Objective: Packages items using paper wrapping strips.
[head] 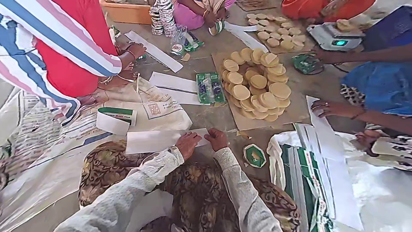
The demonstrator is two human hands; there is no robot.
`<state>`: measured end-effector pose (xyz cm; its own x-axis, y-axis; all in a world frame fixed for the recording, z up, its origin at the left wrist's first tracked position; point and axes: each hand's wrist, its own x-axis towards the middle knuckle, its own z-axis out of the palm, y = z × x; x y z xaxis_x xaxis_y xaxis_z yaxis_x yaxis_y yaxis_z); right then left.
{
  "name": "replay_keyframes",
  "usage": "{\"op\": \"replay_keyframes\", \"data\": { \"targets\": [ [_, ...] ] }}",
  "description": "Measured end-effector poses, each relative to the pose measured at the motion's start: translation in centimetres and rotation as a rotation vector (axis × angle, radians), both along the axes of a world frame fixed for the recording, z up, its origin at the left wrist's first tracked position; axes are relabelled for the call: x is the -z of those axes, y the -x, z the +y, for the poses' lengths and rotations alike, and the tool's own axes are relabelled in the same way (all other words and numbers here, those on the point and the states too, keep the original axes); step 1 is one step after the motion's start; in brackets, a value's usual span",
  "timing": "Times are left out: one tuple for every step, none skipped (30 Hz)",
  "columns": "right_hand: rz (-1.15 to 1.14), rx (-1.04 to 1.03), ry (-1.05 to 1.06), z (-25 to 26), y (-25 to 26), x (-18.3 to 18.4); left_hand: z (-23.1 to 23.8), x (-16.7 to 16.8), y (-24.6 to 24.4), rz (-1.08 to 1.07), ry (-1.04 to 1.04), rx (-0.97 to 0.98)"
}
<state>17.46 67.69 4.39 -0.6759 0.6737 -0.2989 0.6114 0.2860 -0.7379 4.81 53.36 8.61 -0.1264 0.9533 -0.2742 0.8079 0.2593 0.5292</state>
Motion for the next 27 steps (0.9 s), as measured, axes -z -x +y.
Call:
{"op": "replay_keyframes", "data": {
  "targets": [
    [-0.113, -0.051, -0.003, 1.0, 0.2, 0.1, 1.4, 1.3, 0.1, -0.023, 0.125, 0.024],
    [-0.196, -0.098, -0.021, 1.8, 0.5, 0.2, 2.5, 2.4, 0.2, -0.022, 0.215, 0.026],
    [-0.241, -0.122, -0.055, 2.7, 1.0, 0.1, 3.3, 3.3, 0.3, -0.017, 0.268, 0.009],
    [-0.252, -0.132, -0.117, 3.5, 1.5, -0.1, 3.8, 3.8, 0.5, -0.026, 0.287, -0.016],
    [-0.239, -0.136, -0.208, 4.6, 2.2, -0.3, 4.2, 4.1, 0.7, -0.049, 0.299, -0.044],
    [-0.215, -0.135, -0.291, 5.9, 3.1, -0.7, 4.5, 4.1, 1.0, -0.079, 0.315, -0.066],
    [-0.201, -0.136, -0.362, 7.3, 4.2, -1.0, 4.9, 4.2, 1.3, -0.104, 0.334, -0.069],
    [-0.214, -0.143, -0.41, 9.0, 5.5, -1.5, 5.2, 4.2, 1.6, -0.118, 0.352, -0.064],
    [-0.238, -0.156, -0.453, 10.6, 6.9, -1.8, 5.5, 4.2, 1.8, -0.126, 0.367, -0.055],
    [-0.258, -0.172, -0.494, 12.1, 8.3, -2.0, 5.8, 4.4, 2.1, -0.137, 0.373, -0.047],
    [-0.281, -0.191, -0.519, 13.4, 9.7, -2.2, 5.8, 4.5, 2.2, -0.146, 0.374, -0.04],
    [-0.312, -0.214, -0.538, 14.6, 11.0, -2.3, 5.9, 4.5, 2.4, -0.148, 0.378, -0.033],
    [-0.357, -0.242, -0.552, 15.5, 12.1, -2.3, 5.9, 4.5, 2.4, -0.149, 0.387, -0.026],
    [-0.398, -0.273, -0.555, 16.2, 13.1, -2.1, 5.8, 4.5, 2.5, -0.151, 0.391, -0.019],
    [-0.436, -0.303, -0.559, 16.8, 13.9, -1.8, 5.8, 4.5, 2.6, -0.154, 0.389, -0.014],
    [-0.476, -0.326, -0.561, 17.2, 14.5, -1.6, 5.8, 4.6, 2.6, -0.156, 0.387, -0.006],
    [-0.517, -0.341, -0.553, 17.4, 15.0, -1.4, 5.8, 4.6, 2.7, -0.159, 0.386, 0.0],
    [-0.546, -0.351, -0.55, 17.6, 15.4, -1.2, 5.8, 4.6, 2.8, -0.164, 0.383, 0.002],
    [-0.553, -0.359, -0.564, 17.7, 15.7, -0.7, 5.7, 4.6, 2.8, -0.17, 0.376, 0.002],
    [-0.542, -0.361, -0.597, 17.8, 15.9, -0.2, 5.7, 4.6, 2.9, -0.176, 0.374, 0.002],
    [-0.511, -0.354, -0.633, 17.8, 15.9, 0.1, 5.6, 4.6, 2.9, -0.182, 0.375, 0.002],
    [-0.486, -0.339, -0.654, 17.5, 15.9, -0.1, 5.6, 4.6, 2.9, -0.187, 0.374, 0.0],
    [-0.453, -0.318, -0.675, 17.0, 15.8, -0.5, 5.6, 4.6, 3.0, -0.194, 0.367, -0.003],
    [-0.395, -0.276, -0.673, 16.4, 15.3, -1.0, 5.6, 4.6, 3.0, -0.203, 0.356, -0.008],
    [-0.32, -0.225, -0.652, 15.6, 14.5, -1.3, 5.5, 4.7, 3.0, -0.217, 0.338, -0.021],
    [-0.259, -0.18, -0.615, 14.6, 13.5, -1.7, 5.3, 4.9, 3.0, -0.232, 0.311, -0.042],
    [-0.215, -0.144, -0.557, 13.3, 12.3, -2.1, 5.2, 5.0, 3.0, -0.246, 0.296, -0.061]
  ]
}}
